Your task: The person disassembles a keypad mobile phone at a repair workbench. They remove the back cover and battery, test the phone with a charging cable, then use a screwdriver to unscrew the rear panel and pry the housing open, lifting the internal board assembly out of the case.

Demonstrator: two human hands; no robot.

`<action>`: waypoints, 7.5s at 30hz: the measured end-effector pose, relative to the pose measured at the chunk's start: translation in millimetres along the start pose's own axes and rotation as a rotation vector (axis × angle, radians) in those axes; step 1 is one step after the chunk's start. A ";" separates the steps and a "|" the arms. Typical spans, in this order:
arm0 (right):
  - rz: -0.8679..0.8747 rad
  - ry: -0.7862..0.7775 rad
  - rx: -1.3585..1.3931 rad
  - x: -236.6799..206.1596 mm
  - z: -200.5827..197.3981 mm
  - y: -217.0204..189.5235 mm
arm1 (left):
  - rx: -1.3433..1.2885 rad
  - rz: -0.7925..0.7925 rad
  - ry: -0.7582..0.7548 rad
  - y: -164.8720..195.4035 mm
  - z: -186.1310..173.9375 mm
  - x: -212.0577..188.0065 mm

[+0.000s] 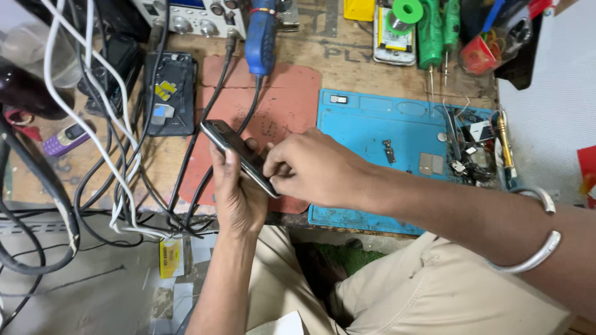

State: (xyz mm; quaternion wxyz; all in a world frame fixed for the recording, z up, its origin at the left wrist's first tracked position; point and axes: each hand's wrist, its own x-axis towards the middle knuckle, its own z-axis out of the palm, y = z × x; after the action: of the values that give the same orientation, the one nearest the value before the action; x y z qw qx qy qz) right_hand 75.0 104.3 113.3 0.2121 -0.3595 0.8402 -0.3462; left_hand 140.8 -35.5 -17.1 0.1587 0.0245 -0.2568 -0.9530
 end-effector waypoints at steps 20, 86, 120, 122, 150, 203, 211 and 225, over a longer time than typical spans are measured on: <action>0.090 -0.133 0.077 8.7 4.0 7.7 | 0.096 0.051 0.115 5.6 -3.3 0.1; -0.577 0.086 -0.629 13.0 2.4 24.0 | -0.108 -0.262 0.074 9.1 -21.5 -10.9; 0.049 0.062 -0.722 6.0 -59.2 27.2 | -0.198 -0.226 -0.100 9.4 -10.6 -15.2; 0.363 -0.192 -0.747 -5.6 -65.2 40.2 | -0.213 -0.225 -0.122 9.5 -9.4 -14.0; 0.229 -0.205 -0.310 -13.3 -54.3 29.6 | -0.106 -0.213 -0.091 8.6 -5.3 -11.6; -0.929 0.111 -0.542 -28.4 4.3 -14.5 | -0.345 -0.046 0.009 26.7 3.7 -8.4; -1.076 0.175 -0.642 -22.4 10.7 -21.7 | -0.446 -0.062 0.021 42.2 1.8 -12.0; -0.724 0.137 -0.386 -8.5 -3.1 -0.1 | -0.192 -0.067 0.164 24.1 21.1 -34.3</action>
State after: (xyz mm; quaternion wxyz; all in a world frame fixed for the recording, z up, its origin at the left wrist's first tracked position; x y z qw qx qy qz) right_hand 78.7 112.0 116.4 -0.0509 -0.6410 0.7212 -0.2577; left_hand 177.7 -34.2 12.0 0.1491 0.0958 -0.1497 -0.9727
